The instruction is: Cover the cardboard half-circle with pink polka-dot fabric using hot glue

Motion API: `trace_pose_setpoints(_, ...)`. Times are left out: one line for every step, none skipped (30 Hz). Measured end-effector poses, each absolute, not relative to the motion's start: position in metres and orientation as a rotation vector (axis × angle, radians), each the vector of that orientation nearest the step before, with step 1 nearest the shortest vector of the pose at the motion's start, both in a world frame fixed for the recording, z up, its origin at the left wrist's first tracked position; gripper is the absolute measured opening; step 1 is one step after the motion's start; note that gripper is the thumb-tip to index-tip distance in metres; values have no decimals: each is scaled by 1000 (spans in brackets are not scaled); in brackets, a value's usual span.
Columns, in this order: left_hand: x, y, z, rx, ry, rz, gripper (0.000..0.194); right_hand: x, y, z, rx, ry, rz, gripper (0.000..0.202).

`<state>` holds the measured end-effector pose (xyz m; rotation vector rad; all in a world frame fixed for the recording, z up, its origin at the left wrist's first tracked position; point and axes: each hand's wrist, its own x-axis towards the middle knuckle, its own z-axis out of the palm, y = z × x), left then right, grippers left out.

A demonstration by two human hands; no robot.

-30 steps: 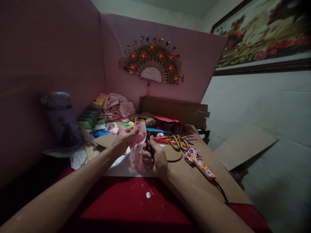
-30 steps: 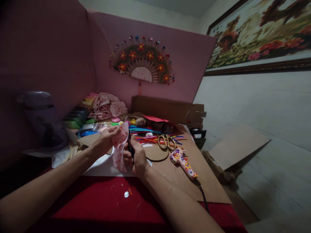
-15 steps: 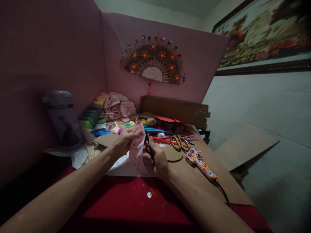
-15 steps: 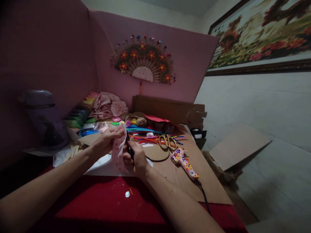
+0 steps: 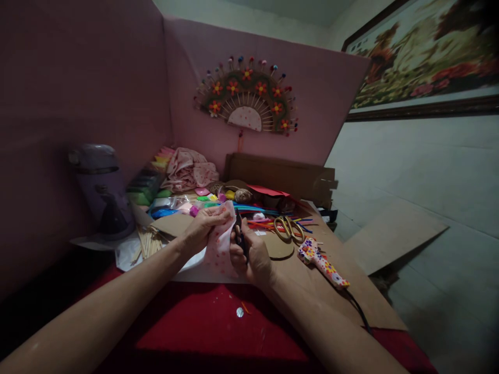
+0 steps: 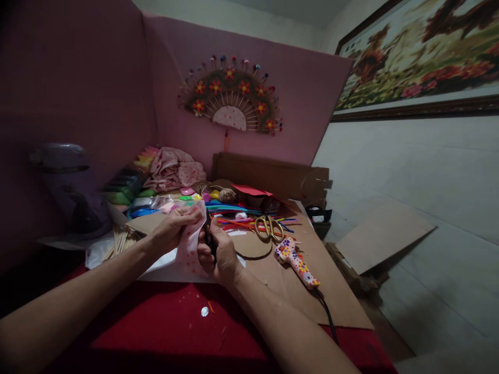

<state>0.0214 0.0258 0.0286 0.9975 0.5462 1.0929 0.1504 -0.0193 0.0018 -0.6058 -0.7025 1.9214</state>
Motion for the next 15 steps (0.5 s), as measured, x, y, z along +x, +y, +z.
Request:
trace_pose_setpoints(22, 26, 28, 995, 541, 1091, 30, 150, -19, 2, -604, -688, 1925, 50)
trace_pose_setpoints(22, 26, 28, 994, 535, 1086, 30, 151, -19, 2, -601, -677, 1927, 50)
trace_pose_setpoints(22, 26, 28, 996, 527, 1079, 29, 151, -19, 2, -596, -668, 1929, 50)
trace_pose_setpoints(22, 26, 28, 1002, 520, 1072, 29, 151, -19, 2, -588, -662, 1931, 50)
trace_pose_setpoints(22, 26, 27, 1008, 514, 1070, 28, 151, -19, 2, -578, -659, 1936, 50)
trace_pose_setpoints(22, 26, 27, 1015, 510, 1071, 28, 151, -19, 1, -566, -658, 1943, 50)
trace_pose_setpoints(22, 27, 27, 1017, 509, 1075, 28, 151, -19, 1, -557, -659, 1950, 50)
trace_pose_setpoints(23, 27, 27, 1015, 513, 1081, 28, 151, -19, 1, -550, -659, 1956, 50)
trace_pose_setpoints(23, 27, 27, 1009, 519, 1086, 29, 151, -18, 1, -546, -659, 1960, 51)
trace_pose_setpoints(23, 27, 27, 1003, 527, 1090, 30, 151, -18, 1, -543, -657, 1962, 50)
trace_pose_setpoints(23, 26, 27, 1001, 533, 1092, 30, 151, -18, 1, -543, -653, 1962, 50)
trace_pose_setpoints(23, 26, 27, 1002, 537, 1089, 31, 151, -18, 1, -547, -647, 1960, 50)
trace_pose_setpoints(22, 26, 27, 1006, 538, 1084, 31, 151, -18, 1, -554, -642, 1958, 50)
trace_pose_setpoints(22, 26, 27, 1013, 537, 1079, 31, 151, -18, 2, -564, -638, 1954, 51)
trace_pose_setpoints(22, 26, 27, 1026, 537, 1071, 32, 151, -18, 2, -579, -637, 1948, 51)
